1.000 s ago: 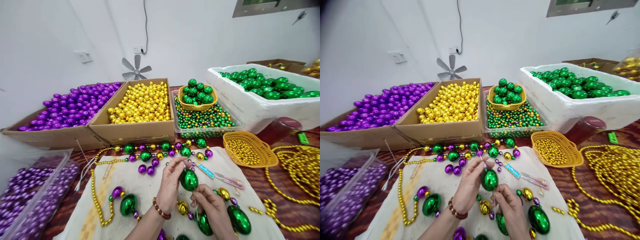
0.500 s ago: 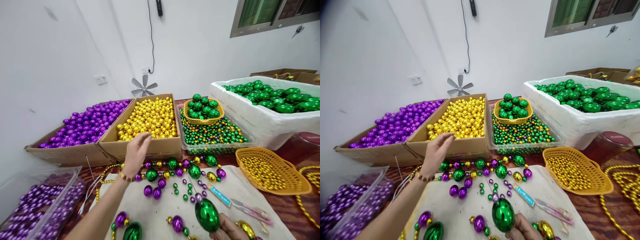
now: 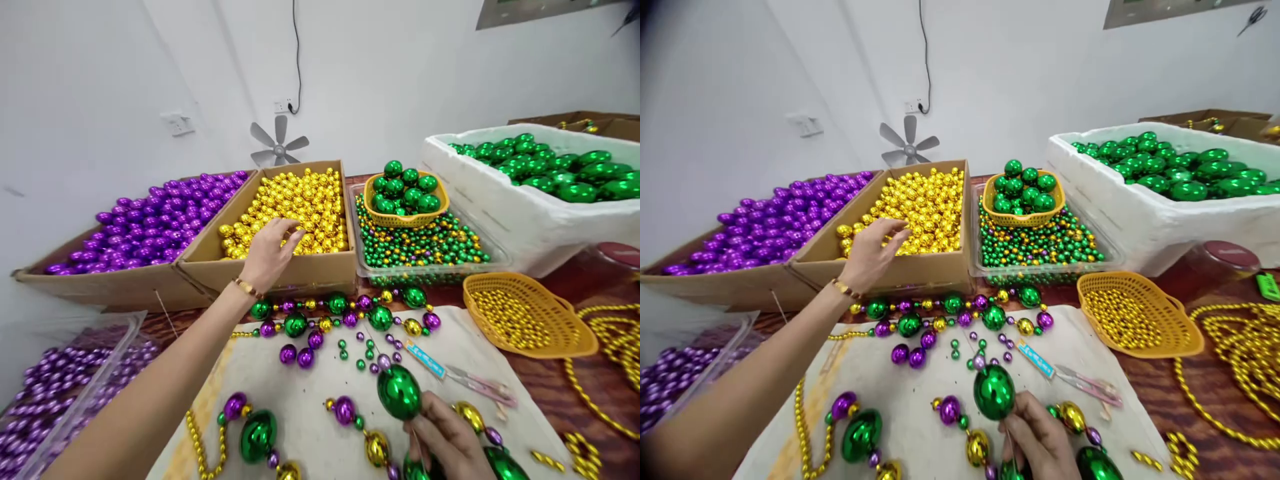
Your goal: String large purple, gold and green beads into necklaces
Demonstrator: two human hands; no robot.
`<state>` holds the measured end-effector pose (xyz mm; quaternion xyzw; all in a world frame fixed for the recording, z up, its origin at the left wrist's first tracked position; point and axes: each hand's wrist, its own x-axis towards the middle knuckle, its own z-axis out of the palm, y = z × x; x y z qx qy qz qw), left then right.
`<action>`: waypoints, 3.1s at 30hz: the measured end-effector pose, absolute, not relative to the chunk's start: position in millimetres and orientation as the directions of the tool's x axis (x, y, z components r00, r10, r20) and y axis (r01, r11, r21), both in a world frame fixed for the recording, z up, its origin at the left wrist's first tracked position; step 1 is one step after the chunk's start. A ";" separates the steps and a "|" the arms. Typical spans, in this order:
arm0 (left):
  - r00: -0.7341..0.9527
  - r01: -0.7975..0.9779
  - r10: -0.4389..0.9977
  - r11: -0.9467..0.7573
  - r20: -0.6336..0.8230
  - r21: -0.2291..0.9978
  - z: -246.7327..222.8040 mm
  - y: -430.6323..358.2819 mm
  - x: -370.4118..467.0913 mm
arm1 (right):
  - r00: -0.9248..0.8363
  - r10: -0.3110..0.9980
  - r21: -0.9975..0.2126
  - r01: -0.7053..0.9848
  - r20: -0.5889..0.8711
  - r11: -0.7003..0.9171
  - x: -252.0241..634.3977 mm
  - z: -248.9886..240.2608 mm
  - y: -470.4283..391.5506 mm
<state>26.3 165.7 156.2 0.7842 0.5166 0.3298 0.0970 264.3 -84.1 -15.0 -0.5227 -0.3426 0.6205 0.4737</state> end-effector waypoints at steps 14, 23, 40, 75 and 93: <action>0.195 -0.356 0.970 0.206 -0.143 0.911 55.6 7.1 131.6 | 0.065 0.979 -0.951 -0.257 -0.195 -0.172 226.4 10.1 -69.2; 0.590 0.079 0.805 -0.135 0.063 0.988 77.0 33.2 151.9 | 0.291 0.956 -0.996 -0.092 -0.036 -0.010 288.5 40.8 -45.7; 0.721 0.348 0.693 -0.370 0.006 0.862 82.7 45.6 100.9 | 0.240 0.971 -0.899 -0.427 -0.008 0.098 252.3 43.0 -13.4; 0.082 0.178 0.993 0.067 -0.083 0.982 -22.5 -6.7 52.8 | 0.206 0.963 -0.753 -0.602 0.175 0.265 277.8 118.5 -9.8; 0.269 0.552 0.907 -0.420 0.323 0.721 79.9 -11.0 66.9 | -0.045 0.999 -0.764 -0.643 -0.023 -0.047 201.3 72.9 -9.1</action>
